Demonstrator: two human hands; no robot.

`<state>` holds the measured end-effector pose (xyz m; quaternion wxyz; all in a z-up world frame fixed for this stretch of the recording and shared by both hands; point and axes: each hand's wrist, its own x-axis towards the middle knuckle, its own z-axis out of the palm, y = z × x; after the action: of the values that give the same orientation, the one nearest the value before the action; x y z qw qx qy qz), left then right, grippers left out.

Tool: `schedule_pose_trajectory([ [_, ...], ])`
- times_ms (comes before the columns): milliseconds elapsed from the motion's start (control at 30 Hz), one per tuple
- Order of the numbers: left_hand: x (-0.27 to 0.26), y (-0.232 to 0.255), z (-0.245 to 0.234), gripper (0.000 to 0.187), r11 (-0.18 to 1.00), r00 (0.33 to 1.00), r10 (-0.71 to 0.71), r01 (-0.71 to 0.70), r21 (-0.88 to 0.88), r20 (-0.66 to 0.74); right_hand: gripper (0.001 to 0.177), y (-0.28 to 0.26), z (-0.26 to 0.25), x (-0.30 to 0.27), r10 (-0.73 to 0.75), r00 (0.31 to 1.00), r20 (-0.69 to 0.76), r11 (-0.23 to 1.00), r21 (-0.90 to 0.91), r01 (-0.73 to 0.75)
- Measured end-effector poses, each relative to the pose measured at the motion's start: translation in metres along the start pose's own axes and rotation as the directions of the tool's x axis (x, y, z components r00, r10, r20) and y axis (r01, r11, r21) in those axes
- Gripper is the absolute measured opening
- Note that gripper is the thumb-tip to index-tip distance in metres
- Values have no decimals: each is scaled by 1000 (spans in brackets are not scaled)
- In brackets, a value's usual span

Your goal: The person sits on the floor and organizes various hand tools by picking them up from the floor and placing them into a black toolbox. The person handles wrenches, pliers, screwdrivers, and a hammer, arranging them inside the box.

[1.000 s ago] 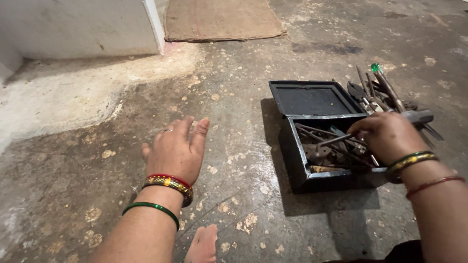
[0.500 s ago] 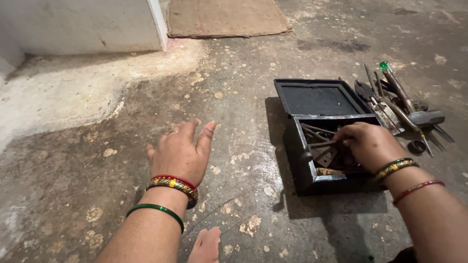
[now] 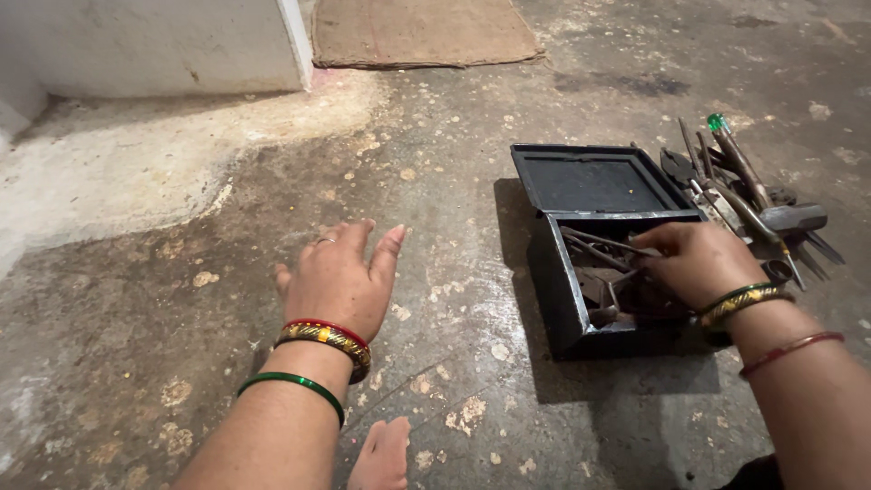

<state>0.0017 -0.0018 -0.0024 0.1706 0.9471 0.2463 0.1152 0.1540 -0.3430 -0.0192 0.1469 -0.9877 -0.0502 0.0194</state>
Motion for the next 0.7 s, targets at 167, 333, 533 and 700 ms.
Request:
schedule_pose_trajectory([
  [167, 0, 0, -2, 59, 1000, 1000, -3, 4, -14, 17, 51, -38, -23, -15, 12, 924, 381, 995, -99, 27],
  [333, -2, 2, -3, 58, 1000, 1000, -7, 7, -13, 19, 59, -55, -29, -33, -77, 909, 410, 996, -12, 90],
  [533, 0, 2, -1, 58, 1000, 998, -16, 16, 2, 56, 57, -61, -22, -31, -122, 936, 331, 989, -39, 142],
  [700, -1, 2, -2, 57, 1000, 1000, 22, -22, 1, 18, 56, -59, -19, -30, -96, 933, 347, 995, 23, 94],
])
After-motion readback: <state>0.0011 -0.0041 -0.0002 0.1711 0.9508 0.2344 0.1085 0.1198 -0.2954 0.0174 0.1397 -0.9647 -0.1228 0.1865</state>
